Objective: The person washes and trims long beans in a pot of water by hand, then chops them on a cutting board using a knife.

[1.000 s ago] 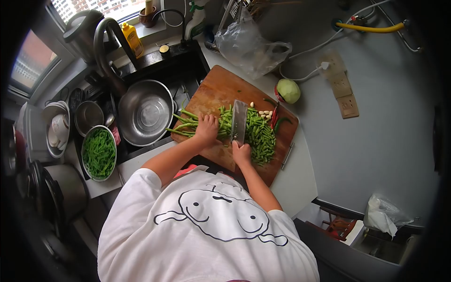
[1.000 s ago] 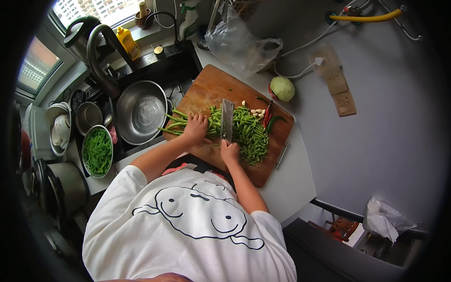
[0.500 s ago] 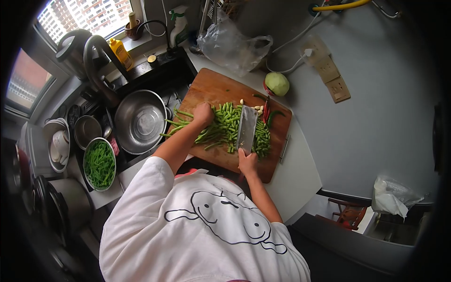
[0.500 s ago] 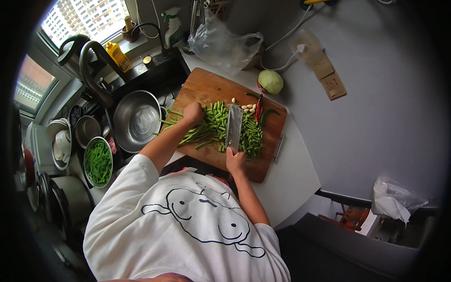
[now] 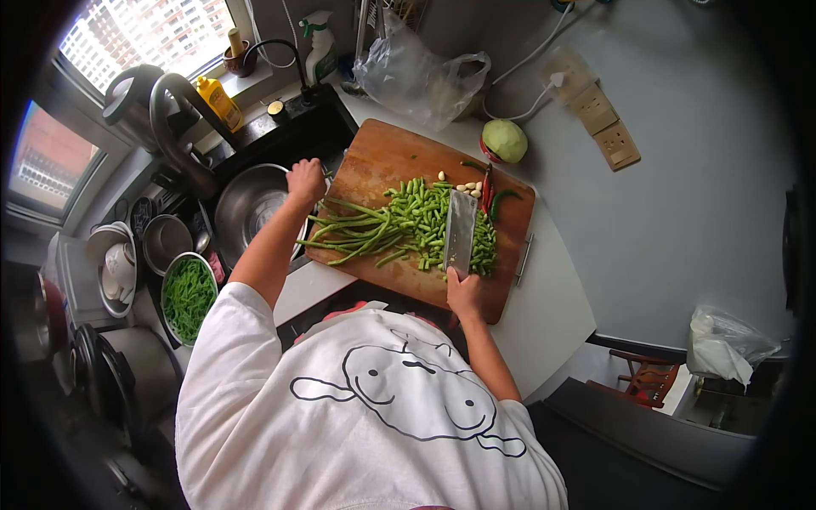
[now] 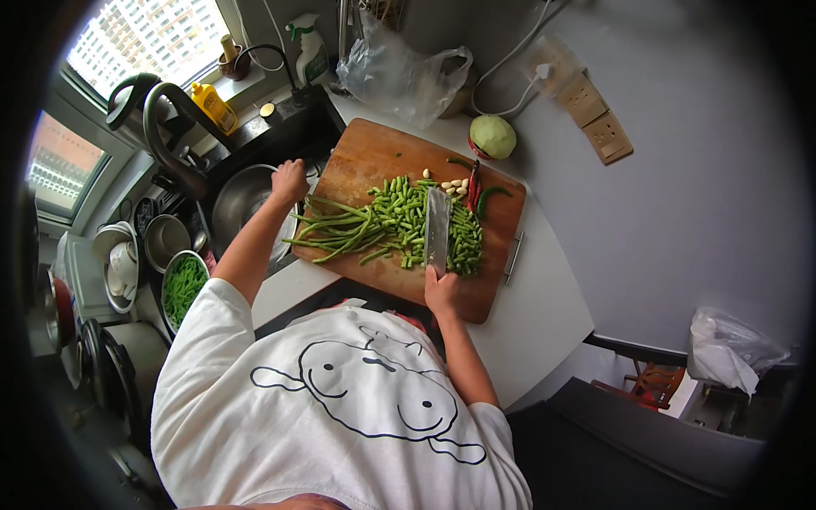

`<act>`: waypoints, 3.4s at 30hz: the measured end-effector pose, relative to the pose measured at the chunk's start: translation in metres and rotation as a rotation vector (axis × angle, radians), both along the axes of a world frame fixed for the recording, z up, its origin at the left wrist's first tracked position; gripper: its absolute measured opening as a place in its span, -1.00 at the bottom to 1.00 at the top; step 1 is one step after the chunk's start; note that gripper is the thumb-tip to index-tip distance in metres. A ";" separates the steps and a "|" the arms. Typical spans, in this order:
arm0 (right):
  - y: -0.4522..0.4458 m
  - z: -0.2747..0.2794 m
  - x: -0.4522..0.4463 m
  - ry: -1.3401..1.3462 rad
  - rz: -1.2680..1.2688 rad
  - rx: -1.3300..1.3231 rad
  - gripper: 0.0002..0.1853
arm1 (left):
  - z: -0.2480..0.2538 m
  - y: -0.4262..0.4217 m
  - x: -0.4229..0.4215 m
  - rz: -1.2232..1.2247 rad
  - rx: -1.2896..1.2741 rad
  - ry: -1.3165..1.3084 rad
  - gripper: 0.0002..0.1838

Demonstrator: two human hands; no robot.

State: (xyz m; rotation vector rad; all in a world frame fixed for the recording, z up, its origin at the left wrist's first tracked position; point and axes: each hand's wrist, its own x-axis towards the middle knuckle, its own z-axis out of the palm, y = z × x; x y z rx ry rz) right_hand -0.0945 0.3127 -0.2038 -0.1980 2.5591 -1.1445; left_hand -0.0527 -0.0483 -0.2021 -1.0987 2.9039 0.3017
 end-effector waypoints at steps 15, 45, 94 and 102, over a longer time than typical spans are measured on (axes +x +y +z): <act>-0.026 -0.007 0.000 0.104 0.265 0.178 -0.57 | -0.032 0.150 0.034 -0.456 -0.067 0.003 0.11; -0.022 -0.008 0.001 0.096 0.261 0.170 -0.66 | -0.035 0.105 -0.011 -0.291 0.217 0.403 -0.85; -0.147 0.001 0.000 -0.041 0.438 0.562 -0.74 | -0.067 0.101 0.032 -0.639 0.144 0.586 -0.47; -0.108 -0.016 -0.027 -0.198 0.409 0.424 -0.74 | -0.065 0.115 0.024 -0.547 0.132 0.557 -0.43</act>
